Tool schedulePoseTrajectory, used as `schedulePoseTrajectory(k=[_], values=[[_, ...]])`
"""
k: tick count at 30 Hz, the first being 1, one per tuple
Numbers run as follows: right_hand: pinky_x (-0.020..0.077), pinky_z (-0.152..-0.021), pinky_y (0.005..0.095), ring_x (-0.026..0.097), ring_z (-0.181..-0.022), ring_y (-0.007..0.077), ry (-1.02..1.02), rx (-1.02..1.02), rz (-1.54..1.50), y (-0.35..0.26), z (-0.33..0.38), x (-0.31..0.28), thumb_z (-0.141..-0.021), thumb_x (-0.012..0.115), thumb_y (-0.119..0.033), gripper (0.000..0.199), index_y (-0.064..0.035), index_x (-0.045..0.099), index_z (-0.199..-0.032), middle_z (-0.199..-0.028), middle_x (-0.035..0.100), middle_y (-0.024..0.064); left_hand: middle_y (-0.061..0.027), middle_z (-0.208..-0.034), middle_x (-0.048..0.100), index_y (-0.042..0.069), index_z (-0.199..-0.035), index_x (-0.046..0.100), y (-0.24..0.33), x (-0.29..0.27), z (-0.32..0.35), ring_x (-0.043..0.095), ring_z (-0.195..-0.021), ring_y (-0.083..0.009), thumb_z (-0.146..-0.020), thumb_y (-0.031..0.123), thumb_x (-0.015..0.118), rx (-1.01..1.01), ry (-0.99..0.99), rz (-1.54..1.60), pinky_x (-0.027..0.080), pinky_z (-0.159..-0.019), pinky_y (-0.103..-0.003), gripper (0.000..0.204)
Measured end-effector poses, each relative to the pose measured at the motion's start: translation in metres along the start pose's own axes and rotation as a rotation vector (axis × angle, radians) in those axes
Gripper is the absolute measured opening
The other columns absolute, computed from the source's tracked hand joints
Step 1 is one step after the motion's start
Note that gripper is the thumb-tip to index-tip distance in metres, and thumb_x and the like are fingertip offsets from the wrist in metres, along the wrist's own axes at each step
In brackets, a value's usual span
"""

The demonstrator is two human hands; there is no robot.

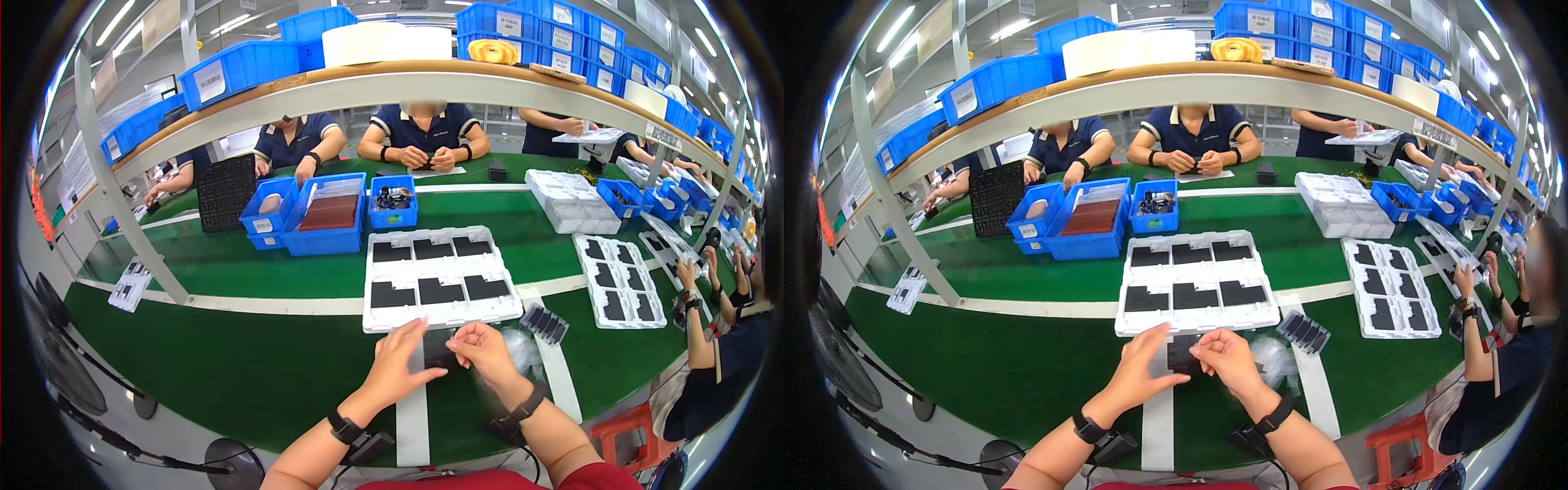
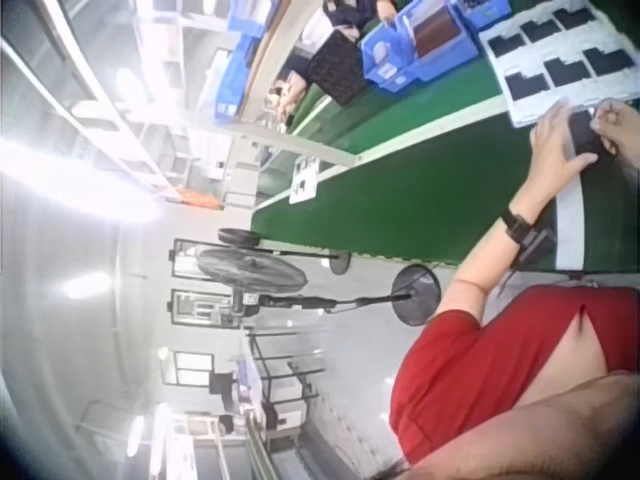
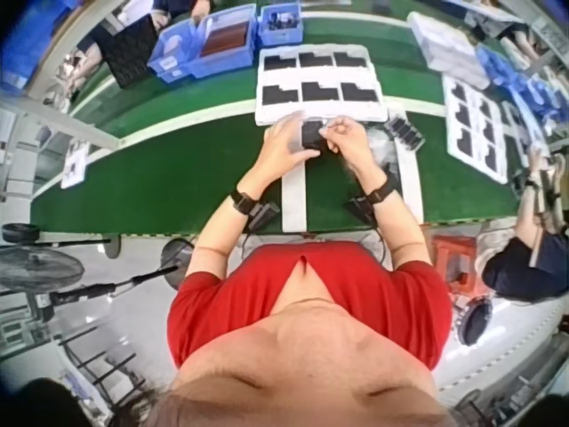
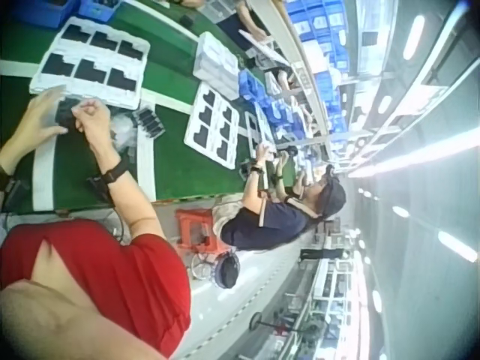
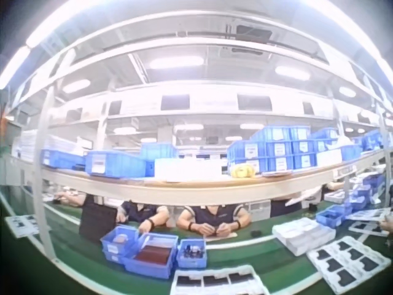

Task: Assembling small black plastic components by hand at an industrial workstation.

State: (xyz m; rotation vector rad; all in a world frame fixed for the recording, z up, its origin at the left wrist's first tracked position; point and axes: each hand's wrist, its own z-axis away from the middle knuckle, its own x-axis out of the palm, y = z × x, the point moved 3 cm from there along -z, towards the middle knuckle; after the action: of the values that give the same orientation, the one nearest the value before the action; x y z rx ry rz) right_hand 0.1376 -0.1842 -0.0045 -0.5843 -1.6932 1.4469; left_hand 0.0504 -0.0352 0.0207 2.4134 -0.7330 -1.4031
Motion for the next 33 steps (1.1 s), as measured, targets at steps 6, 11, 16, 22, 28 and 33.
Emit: schedulePoseTrajectory(k=[6,11,16,22,28,33], values=[[0.0417,-0.049,0.0192,0.056,-0.058,0.0083,-0.032,0.047,0.068,-0.006,0.008,0.009,-0.079,0.066,-0.003,0.018,-0.0021,0.052,-0.091,-0.075,0.061,0.0048,-0.0041,-0.090,0.061,0.000,-0.090,0.059,-0.036,0.013,0.018,0.054,-0.083,-0.0097,-0.084,0.012,0.063,-0.497,-0.134,1.124,0.042,-0.076,-0.025,0.015],[0.0473,-0.059,0.0217,0.060,-0.072,0.0103,-0.077,-0.010,0.053,-0.003,0.009,0.017,-0.078,0.066,-0.001,0.023,-0.0026,0.049,-0.093,-0.089,0.063,0.0106,-0.0023,-0.081,0.061,0.001,-0.082,0.060,-0.030,0.009,0.015,0.053,-0.076,-0.0087,-0.084,0.009,0.061,-0.349,-0.067,0.985,0.042,-0.072,-0.024,0.008],[0.0492,-0.063,0.0225,0.061,-0.078,0.0112,-0.126,-0.046,0.032,0.001,0.007,0.017,-0.078,0.066,0.000,0.025,-0.0027,0.046,-0.093,-0.099,0.064,0.0160,-0.0040,-0.082,0.059,0.001,-0.080,0.059,-0.022,0.009,0.015,0.052,-0.078,-0.0097,-0.083,0.004,0.061,-0.298,-0.092,0.911,0.041,-0.073,-0.024,0.005],[0.0462,-0.054,0.0198,0.060,-0.066,0.0108,-0.107,0.008,0.025,-0.002,0.008,0.014,-0.083,0.062,-0.007,0.017,-0.0014,0.048,-0.092,-0.098,0.065,0.0153,-0.0025,-0.081,0.058,0.001,-0.079,0.057,-0.030,0.011,0.018,0.051,-0.075,-0.0090,-0.084,0.004,0.060,-0.333,-0.044,0.877,0.040,-0.071,-0.023,0.006],[0.0431,-0.051,0.0177,0.056,-0.058,0.0070,0.013,0.052,0.169,-0.012,0.004,-0.007,-0.083,0.064,-0.013,0.013,-0.0014,0.060,-0.084,-0.080,0.066,0.0063,0.0034,-0.073,0.055,0.003,-0.079,0.056,-0.036,0.008,0.020,0.041,-0.061,-0.0032,-0.085,0.012,0.060,-0.370,0.177,0.845,0.035,-0.055,-0.019,0.011],[0.0424,-0.050,0.0252,0.055,-0.054,0.0115,0.177,-0.064,0.532,-0.030,0.006,-0.054,-0.074,0.071,-0.015,0.016,-0.0009,0.063,-0.077,-0.064,0.062,0.0040,0.0014,-0.080,0.054,0.003,-0.079,0.057,-0.037,-0.001,0.026,0.045,-0.073,-0.0052,-0.085,0.011,0.059,-0.530,0.156,1.187,0.037,-0.068,-0.020,0.011]])
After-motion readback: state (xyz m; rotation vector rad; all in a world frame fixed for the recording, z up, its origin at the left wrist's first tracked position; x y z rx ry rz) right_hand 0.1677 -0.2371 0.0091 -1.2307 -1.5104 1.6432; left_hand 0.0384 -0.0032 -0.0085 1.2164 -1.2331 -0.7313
